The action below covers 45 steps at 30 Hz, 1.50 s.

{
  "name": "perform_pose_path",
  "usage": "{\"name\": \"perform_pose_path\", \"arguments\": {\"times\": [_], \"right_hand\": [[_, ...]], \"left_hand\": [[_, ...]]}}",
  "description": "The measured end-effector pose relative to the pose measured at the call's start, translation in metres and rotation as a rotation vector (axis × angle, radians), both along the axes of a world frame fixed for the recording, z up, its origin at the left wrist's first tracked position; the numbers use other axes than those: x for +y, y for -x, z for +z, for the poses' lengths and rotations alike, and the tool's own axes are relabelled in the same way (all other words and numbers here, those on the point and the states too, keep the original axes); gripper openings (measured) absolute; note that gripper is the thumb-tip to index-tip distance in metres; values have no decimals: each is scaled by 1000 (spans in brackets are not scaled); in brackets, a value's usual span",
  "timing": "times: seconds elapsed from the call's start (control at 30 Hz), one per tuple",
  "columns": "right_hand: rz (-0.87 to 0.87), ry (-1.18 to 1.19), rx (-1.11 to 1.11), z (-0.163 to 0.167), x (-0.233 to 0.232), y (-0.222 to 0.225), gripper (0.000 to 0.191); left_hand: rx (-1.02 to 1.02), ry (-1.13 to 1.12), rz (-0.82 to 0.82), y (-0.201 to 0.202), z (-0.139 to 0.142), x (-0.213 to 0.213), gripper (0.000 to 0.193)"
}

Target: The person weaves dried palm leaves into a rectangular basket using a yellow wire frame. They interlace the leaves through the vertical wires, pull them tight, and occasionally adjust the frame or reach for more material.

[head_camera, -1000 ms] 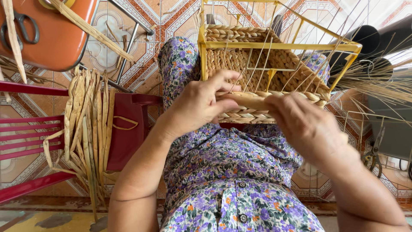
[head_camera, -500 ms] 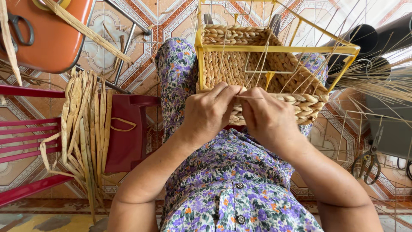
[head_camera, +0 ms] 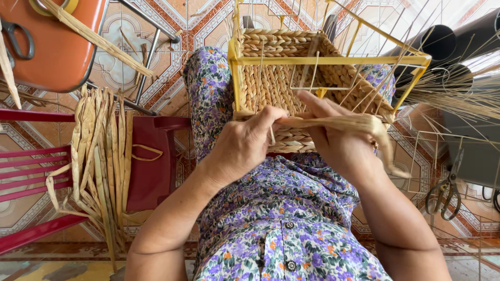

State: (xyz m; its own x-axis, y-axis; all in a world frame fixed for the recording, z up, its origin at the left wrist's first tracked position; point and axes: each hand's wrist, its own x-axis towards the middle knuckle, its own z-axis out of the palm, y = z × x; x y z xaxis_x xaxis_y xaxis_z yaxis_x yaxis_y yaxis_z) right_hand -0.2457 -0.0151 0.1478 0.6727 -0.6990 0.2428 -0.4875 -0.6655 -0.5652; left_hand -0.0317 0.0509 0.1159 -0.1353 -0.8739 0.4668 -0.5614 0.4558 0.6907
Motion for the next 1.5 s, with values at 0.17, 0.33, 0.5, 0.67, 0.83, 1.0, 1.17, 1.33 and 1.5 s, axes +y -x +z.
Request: {"name": "perform_pose_path", "arguments": {"times": [0.17, 0.33, 0.5, 0.67, 0.83, 1.0, 1.17, 1.33, 1.5], "right_hand": [[-108, -422, -569, -10, -7, -6, 10], [44, -1036, -887, 13, 8, -3, 13], [17, -142, -397, 34, -1, 6, 24], [-99, 170, 176, 44, -8, 28, 40], [-31, 229, 307, 31, -17, 37, 15], [-104, 372, 173, 35, -10, 46, 16], [-108, 32, 38, 24, 21, 16, 40], [-31, 143, 44, 24, 16, -10, 18], [-21, 387, 165, 58, 3, -6, 12]], "left_hand": [[237, -406, -157, -19, 26, -15, 14], [92, -665, -70, -9, 33, -35, 5], [-180, -267, 33, 0, 20, -38, 3], [-16, -61, -80, -12, 23, -36, 12], [159, -400, -18, -7, 24, -30, 8], [406, -281, 20, -17, 17, -21, 13], [263, -59, 249, -6, 24, -9, 13], [472, -538, -3, -5, 39, -20, 18], [-55, -126, -102, 2, 25, -39, 9]]}}
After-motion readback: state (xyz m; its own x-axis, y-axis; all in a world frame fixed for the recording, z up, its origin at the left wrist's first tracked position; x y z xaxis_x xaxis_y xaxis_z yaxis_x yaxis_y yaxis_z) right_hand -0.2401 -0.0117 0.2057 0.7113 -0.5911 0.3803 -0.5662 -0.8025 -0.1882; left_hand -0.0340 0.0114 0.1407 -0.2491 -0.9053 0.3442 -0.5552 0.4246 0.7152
